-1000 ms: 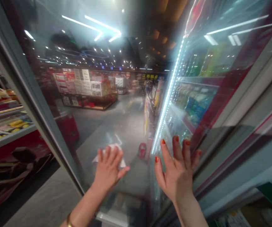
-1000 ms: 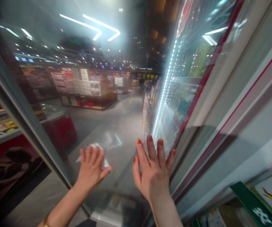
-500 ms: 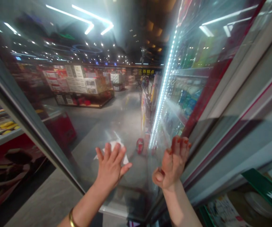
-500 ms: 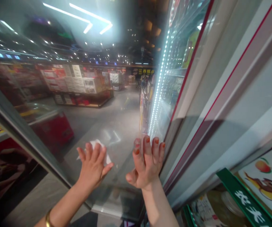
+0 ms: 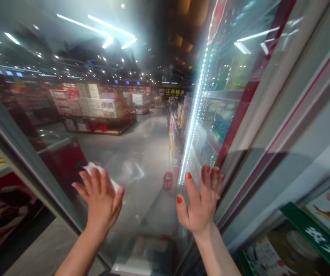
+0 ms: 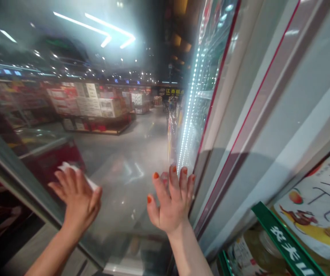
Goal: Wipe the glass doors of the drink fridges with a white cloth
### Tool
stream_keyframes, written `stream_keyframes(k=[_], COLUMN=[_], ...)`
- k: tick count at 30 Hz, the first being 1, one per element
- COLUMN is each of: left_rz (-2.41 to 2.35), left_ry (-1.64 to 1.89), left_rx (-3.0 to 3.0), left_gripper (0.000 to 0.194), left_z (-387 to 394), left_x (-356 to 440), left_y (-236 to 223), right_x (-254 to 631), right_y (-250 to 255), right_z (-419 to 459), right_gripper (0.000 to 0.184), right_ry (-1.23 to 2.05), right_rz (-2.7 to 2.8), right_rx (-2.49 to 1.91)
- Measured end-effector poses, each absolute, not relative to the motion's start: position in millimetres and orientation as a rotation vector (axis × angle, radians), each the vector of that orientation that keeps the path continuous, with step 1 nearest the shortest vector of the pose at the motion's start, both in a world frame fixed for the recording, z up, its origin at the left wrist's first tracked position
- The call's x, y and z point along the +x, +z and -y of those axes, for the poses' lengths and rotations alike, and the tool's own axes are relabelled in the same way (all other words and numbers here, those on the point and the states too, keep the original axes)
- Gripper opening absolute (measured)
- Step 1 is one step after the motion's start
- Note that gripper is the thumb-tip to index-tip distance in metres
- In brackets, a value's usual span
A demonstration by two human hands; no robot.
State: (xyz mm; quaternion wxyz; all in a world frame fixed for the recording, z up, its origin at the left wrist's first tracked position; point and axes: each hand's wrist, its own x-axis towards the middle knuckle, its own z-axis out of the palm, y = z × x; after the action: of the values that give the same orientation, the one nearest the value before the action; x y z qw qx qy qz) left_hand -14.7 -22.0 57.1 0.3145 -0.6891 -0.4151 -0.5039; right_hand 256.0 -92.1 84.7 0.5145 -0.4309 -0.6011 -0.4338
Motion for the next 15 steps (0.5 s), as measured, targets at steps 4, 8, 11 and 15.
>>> stream_keyframes(k=[4,8,11,15], left_rz=[1.102,0.89,1.306,1.486], left_ry=[-1.484,-1.225,-1.432,-1.753], left_rx=[-1.716,-1.747,-1.618,-1.386], left_gripper=[0.083,0.076,0.083,0.079], left_z=[24,25,14,11], left_x=[13,27,-17,-34], left_y=[89,40,20,53], right_x=[229,217,224,238], right_y=[94,95,93,94], right_z=[81,62,56,59], right_gripper=[0.088,0.078,0.08,0.087], right_ry=[-1.112,-1.166,-1.186,-1.268], right_rz=[1.448,1.363,1.338,1.381], right_rx=[-1.135,-1.15,-1.18,-1.15])
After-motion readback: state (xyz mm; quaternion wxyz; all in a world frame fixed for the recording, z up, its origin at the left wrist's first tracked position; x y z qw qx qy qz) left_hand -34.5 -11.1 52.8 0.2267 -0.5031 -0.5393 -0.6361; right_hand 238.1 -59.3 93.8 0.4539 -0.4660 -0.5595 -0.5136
